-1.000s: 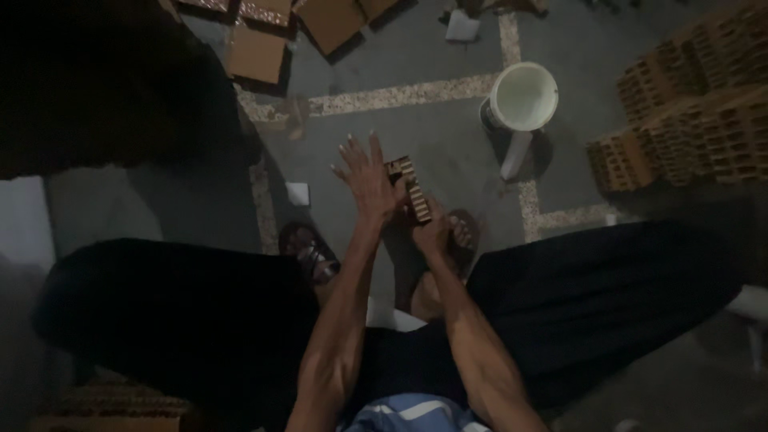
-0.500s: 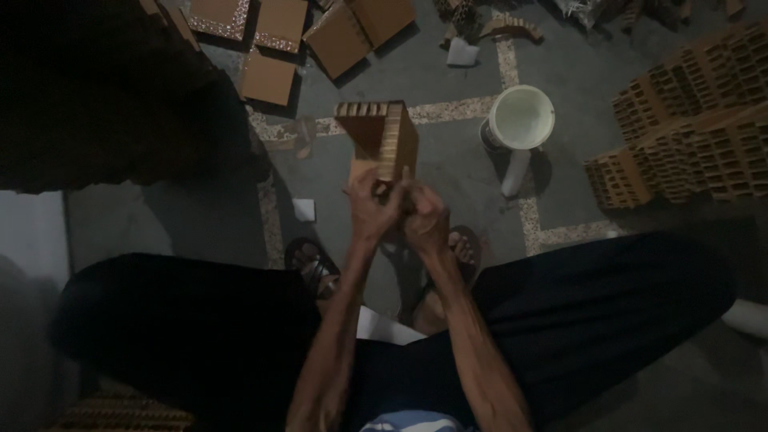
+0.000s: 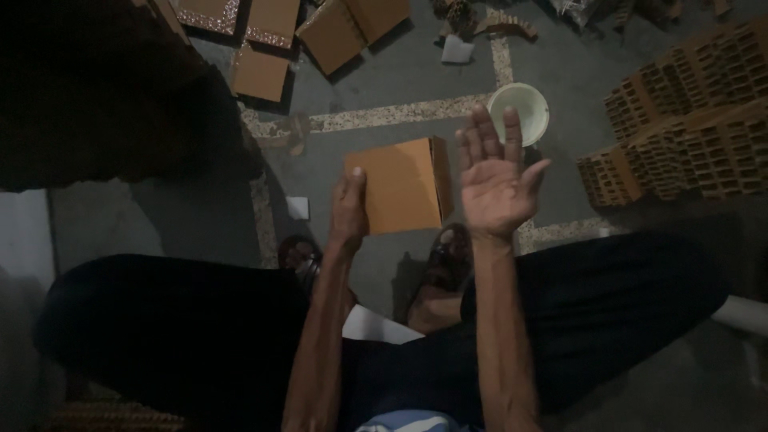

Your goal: The person sits on the floor and assembles small cardboard boxes by folding flaps and pressing edges. They repeatedly pick up flat pieces, fold them into box shapes, and apply a white substance from a bucket using a small roller to the edges before stacking the finished boxes.

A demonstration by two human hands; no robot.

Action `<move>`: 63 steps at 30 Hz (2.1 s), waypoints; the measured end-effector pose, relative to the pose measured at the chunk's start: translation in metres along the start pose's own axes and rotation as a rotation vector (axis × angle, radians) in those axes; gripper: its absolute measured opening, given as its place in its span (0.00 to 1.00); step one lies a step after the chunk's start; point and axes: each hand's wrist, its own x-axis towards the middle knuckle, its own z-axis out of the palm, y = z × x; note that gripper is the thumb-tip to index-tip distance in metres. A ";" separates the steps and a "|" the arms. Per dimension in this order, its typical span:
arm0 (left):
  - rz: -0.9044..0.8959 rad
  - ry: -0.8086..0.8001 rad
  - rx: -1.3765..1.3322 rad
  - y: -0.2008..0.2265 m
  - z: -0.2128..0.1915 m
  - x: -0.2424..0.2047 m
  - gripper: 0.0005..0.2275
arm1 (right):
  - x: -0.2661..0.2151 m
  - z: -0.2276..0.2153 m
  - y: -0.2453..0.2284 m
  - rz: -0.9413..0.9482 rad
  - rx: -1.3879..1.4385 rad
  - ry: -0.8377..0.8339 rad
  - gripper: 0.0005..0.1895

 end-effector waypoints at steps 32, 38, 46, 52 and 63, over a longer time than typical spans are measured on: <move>0.134 -0.122 0.106 0.042 0.019 -0.018 0.17 | -0.011 0.035 0.006 -0.039 -0.312 -0.092 0.46; 0.134 -0.131 0.138 0.046 0.019 -0.019 0.20 | -0.012 0.036 0.006 -0.039 -0.367 -0.108 0.45; 0.119 -0.130 0.188 0.037 0.017 -0.018 0.21 | -0.015 0.032 0.007 -0.051 -0.361 -0.109 0.46; 0.139 -0.129 0.161 0.034 0.018 -0.019 0.22 | -0.012 0.030 0.007 -0.055 -0.239 -0.134 0.43; -0.008 -0.056 -0.079 0.041 0.008 -0.012 0.22 | -0.023 0.031 -0.030 0.020 -1.209 -0.326 0.56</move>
